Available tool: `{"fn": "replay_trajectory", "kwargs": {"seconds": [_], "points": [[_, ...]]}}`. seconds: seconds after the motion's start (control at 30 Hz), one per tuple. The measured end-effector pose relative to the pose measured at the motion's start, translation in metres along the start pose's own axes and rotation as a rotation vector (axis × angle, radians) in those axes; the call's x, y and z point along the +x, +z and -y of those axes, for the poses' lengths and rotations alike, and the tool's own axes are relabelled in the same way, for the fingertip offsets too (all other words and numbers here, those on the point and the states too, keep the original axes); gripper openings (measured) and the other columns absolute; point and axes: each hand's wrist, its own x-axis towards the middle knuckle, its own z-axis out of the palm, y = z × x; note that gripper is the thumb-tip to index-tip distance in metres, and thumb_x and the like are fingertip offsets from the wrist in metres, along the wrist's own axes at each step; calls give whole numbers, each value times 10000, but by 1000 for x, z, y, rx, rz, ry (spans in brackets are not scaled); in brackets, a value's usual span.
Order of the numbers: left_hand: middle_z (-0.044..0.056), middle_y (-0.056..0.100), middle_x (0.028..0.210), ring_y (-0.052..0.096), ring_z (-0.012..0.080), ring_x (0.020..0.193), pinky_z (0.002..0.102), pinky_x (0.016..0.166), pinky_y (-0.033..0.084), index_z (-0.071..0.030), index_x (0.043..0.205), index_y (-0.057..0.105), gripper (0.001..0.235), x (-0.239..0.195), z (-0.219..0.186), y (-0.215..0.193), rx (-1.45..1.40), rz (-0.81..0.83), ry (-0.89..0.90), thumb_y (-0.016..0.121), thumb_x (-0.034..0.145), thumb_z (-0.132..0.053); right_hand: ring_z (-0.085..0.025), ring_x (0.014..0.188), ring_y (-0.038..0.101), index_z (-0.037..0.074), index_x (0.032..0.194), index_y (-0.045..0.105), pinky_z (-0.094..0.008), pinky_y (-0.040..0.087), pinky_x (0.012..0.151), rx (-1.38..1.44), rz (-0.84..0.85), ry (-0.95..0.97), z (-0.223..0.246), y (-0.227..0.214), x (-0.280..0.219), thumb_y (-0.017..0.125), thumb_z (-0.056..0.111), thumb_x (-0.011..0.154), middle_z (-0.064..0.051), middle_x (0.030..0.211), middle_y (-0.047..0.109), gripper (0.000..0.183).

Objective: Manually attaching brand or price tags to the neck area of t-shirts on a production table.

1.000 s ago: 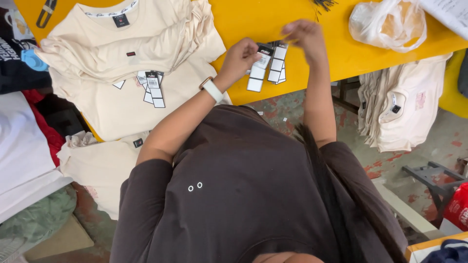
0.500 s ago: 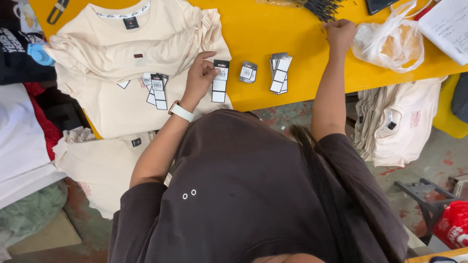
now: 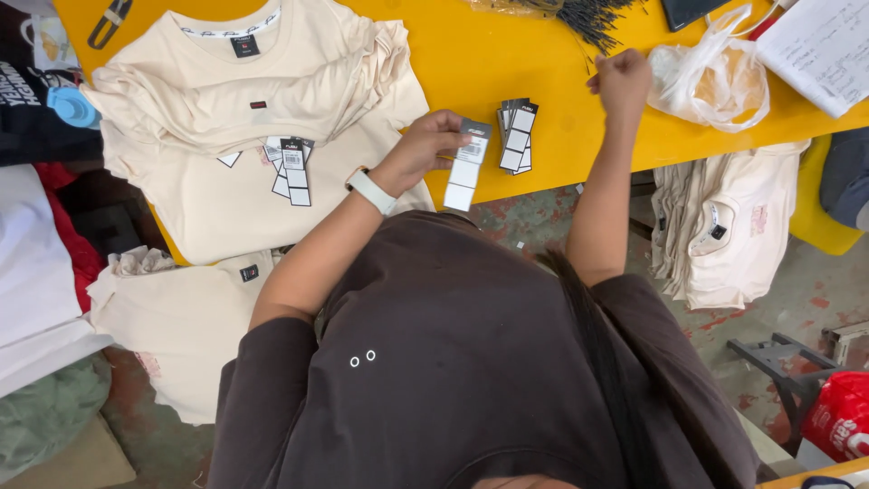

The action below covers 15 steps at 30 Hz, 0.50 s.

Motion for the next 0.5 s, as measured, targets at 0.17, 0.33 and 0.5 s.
{"fn": "replay_trajectory", "kwargs": {"seconds": [0.17, 0.33, 0.5], "points": [[-32, 714, 907, 674, 117, 791, 261, 655, 517, -211, 935, 598, 194, 26, 15, 0, -268, 29, 22, 776, 898, -144, -94, 600, 656, 145, 839, 561, -234, 556, 601, 363, 114, -169, 15, 53, -83, 652, 134, 1051, -31, 717, 709, 231], [63, 767, 970, 720, 159, 757, 252, 589, 574, -106, 1047, 664, 178, 18, 7, -29, -440, 54, 193, 776, 912, -78, -119, 620, 665, 153, 857, 578, -230, 513, 592, 572, 460, -199, 11, 103, -134, 704, 157, 1014, -35, 738, 701, 202], [-71, 721, 841, 623, 29, 731, 176, 615, 484, -188, 893, 685, 130, -25, -2, -55, -52, -45, 398, 793, 911, -117, -160, 1088, 583, 120, 1301, 572, -320, 448, 921, 704, 924, -234, 27, 131, -139, 621, 296, 1027, -1, 1215, 617, 330]]}}
